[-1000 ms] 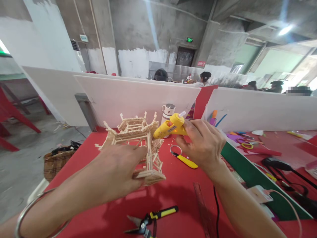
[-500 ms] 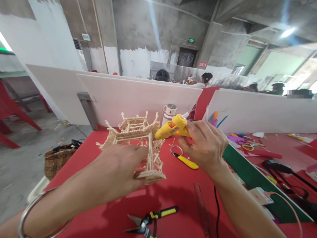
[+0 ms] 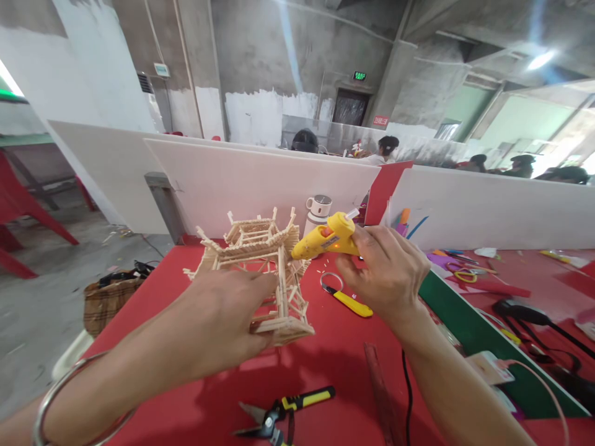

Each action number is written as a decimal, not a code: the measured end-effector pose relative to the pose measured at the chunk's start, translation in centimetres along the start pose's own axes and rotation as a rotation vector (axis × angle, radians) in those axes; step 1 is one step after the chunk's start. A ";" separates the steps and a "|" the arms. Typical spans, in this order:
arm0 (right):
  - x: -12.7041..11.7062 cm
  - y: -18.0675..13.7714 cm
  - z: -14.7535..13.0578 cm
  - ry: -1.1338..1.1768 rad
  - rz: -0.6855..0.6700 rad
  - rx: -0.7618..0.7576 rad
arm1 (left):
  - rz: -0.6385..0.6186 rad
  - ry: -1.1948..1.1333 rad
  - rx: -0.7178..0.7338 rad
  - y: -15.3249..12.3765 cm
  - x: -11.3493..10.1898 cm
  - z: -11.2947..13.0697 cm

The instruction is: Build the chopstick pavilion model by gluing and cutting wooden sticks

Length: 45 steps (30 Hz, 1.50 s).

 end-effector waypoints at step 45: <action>0.3 -0.3 -0.2 0.001 0.010 -0.021 | 0.012 0.030 0.014 0.1 0.3 0.1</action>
Point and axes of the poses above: each hand's wrist, its own y-axis towards the middle knuckle, its own x-axis out of the palm, z = x × y, the point moved 10 cm from there along y, towards the middle knuckle, and after that the axes turned 3 degrees about z, right-handed, at the moved point
